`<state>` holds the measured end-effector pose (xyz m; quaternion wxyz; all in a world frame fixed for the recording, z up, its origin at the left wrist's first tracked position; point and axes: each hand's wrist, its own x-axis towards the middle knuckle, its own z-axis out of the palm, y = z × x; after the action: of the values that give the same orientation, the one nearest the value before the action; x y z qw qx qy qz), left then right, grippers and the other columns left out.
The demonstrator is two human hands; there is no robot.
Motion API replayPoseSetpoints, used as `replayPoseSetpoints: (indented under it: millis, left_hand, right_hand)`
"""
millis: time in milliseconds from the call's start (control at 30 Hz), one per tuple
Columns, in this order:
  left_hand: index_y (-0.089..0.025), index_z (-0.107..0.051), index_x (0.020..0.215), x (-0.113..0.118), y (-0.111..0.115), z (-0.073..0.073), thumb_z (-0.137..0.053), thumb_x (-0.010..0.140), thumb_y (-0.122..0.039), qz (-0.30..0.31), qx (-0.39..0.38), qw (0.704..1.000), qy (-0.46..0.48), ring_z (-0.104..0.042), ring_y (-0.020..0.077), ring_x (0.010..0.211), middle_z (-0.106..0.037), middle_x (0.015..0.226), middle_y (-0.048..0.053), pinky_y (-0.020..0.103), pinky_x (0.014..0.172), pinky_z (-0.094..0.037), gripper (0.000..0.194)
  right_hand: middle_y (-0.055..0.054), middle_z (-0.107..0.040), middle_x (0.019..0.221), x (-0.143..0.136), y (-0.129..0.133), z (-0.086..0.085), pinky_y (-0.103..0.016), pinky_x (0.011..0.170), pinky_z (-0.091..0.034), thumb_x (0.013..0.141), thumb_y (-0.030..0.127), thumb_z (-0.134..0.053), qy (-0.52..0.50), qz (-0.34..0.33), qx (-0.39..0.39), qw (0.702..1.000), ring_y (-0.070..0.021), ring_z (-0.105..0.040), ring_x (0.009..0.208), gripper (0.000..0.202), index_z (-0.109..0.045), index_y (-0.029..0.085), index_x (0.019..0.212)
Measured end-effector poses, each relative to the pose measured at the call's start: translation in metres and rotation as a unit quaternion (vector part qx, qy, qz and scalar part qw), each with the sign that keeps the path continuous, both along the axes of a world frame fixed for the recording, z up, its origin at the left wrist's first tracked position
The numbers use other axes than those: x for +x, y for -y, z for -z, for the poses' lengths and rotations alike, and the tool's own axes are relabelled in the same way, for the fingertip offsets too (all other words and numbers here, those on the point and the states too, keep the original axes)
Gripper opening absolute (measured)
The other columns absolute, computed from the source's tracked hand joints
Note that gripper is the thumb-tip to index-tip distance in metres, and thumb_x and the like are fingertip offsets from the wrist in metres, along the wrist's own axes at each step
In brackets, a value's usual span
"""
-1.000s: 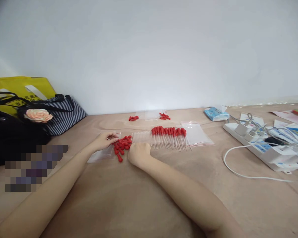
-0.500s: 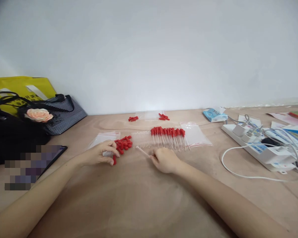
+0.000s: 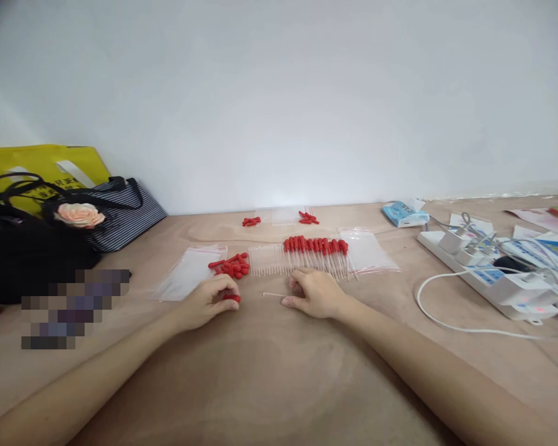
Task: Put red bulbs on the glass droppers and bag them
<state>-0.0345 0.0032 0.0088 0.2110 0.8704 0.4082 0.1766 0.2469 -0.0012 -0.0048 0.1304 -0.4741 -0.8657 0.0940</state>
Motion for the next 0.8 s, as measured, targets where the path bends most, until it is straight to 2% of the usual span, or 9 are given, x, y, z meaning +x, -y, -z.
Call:
replayPoseSetpoints:
  millis: [100, 233, 333, 467, 567, 667, 800]
  left_hand:
    - [-0.018, -0.055, 0.078, 0.028, 0.008, 0.015, -0.058, 0.075, -0.030, -0.031, 0.009, 0.999, 0.031, -0.052, 0.0131, 0.071, -0.056, 0.078, -0.001, 0.024, 0.067, -0.042, 0.013]
    - [-0.019, -0.056, 0.089, 0.051, 0.010, 0.027, -0.056, 0.077, -0.027, -0.009, 0.024, 0.997, 0.078, -0.054, 0.0134, 0.074, -0.059, 0.081, 0.001, 0.024, 0.067, -0.043, 0.015]
    - [-0.020, -0.057, 0.101, 0.052, 0.009, 0.027, -0.048, 0.083, -0.023, -0.003, 0.078, 0.992, 0.101, -0.054, 0.0145, 0.078, -0.061, 0.085, 0.003, 0.028, 0.074, -0.042, 0.021]
    - [-0.020, -0.060, 0.090, 0.048, 0.010, 0.024, -0.046, 0.084, -0.025, -0.030, 0.122, 0.986, 0.112, -0.053, 0.0166, 0.080, -0.063, 0.079, 0.003, 0.033, 0.079, -0.040, 0.016]
    - [-0.019, -0.055, 0.089, 0.047, 0.012, 0.026, -0.047, 0.083, -0.025, -0.043, 0.072, 0.984, 0.158, -0.055, 0.0161, 0.082, -0.062, 0.084, 0.004, 0.031, 0.078, -0.042, 0.012]
    - [-0.017, -0.049, 0.085, 0.047, 0.013, 0.028, -0.046, 0.082, -0.021, -0.030, 0.004, 0.979, 0.202, -0.057, 0.0157, 0.088, -0.062, 0.094, 0.007, 0.031, 0.080, -0.045, 0.006]
    - [-0.018, -0.049, 0.083, 0.046, 0.013, 0.025, -0.047, 0.078, -0.017, -0.026, 0.009, 0.988, 0.151, -0.058, 0.0159, 0.087, -0.062, 0.092, 0.006, 0.031, 0.079, -0.046, 0.006]
  right_hand:
    - [-0.001, -0.058, 0.076, -0.011, -0.001, 0.005, -0.022, 0.056, -0.032, 0.074, 0.041, -0.057, -0.048, 0.006, -0.006, 0.999, -0.0117, -0.051, 0.066, 0.023, -0.053, 0.018, 0.077]
    - [-0.001, -0.057, 0.075, -0.018, -0.001, 0.016, -0.024, 0.064, -0.035, 0.077, 0.030, -0.055, -0.094, -0.017, -0.019, 0.995, -0.0130, -0.051, 0.072, 0.013, -0.053, 0.018, 0.076]
    - [-0.003, -0.057, 0.077, -0.020, 0.001, 0.023, -0.027, 0.068, -0.034, 0.079, 0.029, -0.052, -0.095, 0.007, 0.007, 0.995, -0.0154, -0.051, 0.077, 0.012, -0.053, 0.017, 0.076]
    - [-0.002, -0.058, 0.076, -0.021, 0.002, 0.028, -0.028, 0.069, -0.034, 0.082, 0.027, -0.048, -0.133, 0.019, 0.014, 0.991, -0.0147, -0.052, 0.075, 0.012, -0.050, 0.017, 0.075]
    - [-0.001, -0.058, 0.074, -0.020, 0.001, 0.031, -0.026, 0.067, -0.034, 0.084, 0.024, -0.045, -0.164, 0.019, 0.000, 0.986, -0.0130, -0.053, 0.070, 0.012, -0.048, 0.017, 0.075]
    - [-0.003, -0.059, 0.077, -0.019, 0.001, 0.032, -0.027, 0.067, -0.035, 0.085, 0.022, -0.042, -0.160, 0.025, 0.002, 0.987, -0.0135, -0.054, 0.071, 0.012, -0.051, 0.017, 0.079]
    - [-0.004, -0.060, 0.088, -0.018, 0.003, 0.033, -0.029, 0.071, -0.032, 0.088, 0.023, -0.038, -0.113, 0.025, 0.036, 0.993, -0.0155, -0.054, 0.083, 0.021, -0.056, 0.020, 0.099]
